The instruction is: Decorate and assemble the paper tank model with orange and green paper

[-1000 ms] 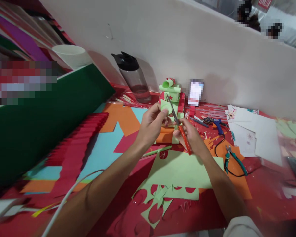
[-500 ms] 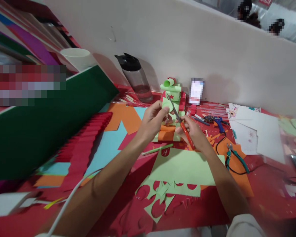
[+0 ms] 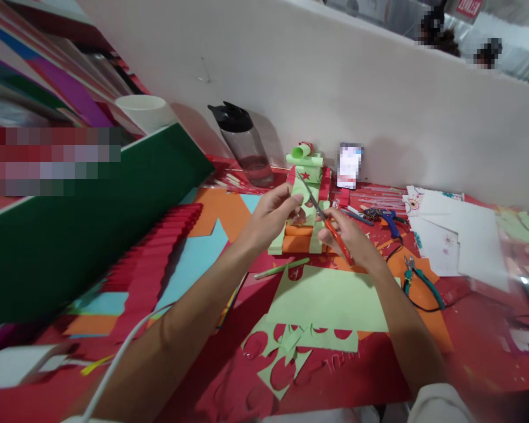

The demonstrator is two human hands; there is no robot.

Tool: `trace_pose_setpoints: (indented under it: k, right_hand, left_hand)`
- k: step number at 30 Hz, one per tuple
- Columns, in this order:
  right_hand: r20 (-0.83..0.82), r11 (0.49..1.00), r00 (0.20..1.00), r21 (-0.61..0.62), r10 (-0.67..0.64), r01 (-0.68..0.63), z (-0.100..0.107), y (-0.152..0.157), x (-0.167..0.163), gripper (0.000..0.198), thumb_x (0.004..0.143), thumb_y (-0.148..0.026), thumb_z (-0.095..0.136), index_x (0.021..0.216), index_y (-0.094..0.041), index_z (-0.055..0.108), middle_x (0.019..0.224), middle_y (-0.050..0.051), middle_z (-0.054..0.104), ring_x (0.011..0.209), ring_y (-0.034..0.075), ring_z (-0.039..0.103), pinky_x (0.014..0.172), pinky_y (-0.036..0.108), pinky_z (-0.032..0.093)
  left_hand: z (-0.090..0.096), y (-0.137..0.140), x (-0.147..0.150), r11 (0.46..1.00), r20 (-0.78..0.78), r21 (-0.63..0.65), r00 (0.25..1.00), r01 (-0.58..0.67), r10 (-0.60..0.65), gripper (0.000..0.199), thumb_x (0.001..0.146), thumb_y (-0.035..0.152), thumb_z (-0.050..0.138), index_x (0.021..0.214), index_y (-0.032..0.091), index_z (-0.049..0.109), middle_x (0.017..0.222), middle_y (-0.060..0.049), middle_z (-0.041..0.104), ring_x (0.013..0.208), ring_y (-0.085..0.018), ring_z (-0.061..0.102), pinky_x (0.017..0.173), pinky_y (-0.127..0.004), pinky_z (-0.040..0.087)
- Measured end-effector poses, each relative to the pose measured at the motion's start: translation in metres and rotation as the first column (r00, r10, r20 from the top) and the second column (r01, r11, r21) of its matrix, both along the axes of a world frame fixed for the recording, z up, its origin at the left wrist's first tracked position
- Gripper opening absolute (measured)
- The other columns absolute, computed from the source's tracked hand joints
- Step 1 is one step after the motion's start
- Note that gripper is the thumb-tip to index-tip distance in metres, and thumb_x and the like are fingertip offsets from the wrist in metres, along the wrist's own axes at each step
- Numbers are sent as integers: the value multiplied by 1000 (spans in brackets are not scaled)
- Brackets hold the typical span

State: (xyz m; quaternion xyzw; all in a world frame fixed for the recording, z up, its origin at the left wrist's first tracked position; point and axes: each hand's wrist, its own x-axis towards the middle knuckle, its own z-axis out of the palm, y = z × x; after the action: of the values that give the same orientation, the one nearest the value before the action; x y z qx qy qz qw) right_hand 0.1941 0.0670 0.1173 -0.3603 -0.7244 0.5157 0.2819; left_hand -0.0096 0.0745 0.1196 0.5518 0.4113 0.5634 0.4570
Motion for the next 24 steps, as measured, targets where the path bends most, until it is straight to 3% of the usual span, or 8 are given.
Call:
trace_pose_setpoints:
  k: [6,24]
  right_hand:
    - [-8,999,1000,-28,-25,25,-3,1,1,47,98,-69,57,116,-26,57,76,-5,47,58,12,43,54,26,40]
    - [3,999,1000,-25,-23,23,1,1,5,45,98,-68,57,112,-25,59,78,-4,51,54,10,44,49,25,37]
  left_hand:
    - [1,0,0,999,-5,-32,1000,-1,1,27,90,38,65,74,22,52,59,5,50,54,-13,59,50,-24,43]
    - [-4,5,-7,997,-30,-59,998,45,-47,27,89,36,68,72,21,53,62,4,55,54,-12,59,51,-24,44]
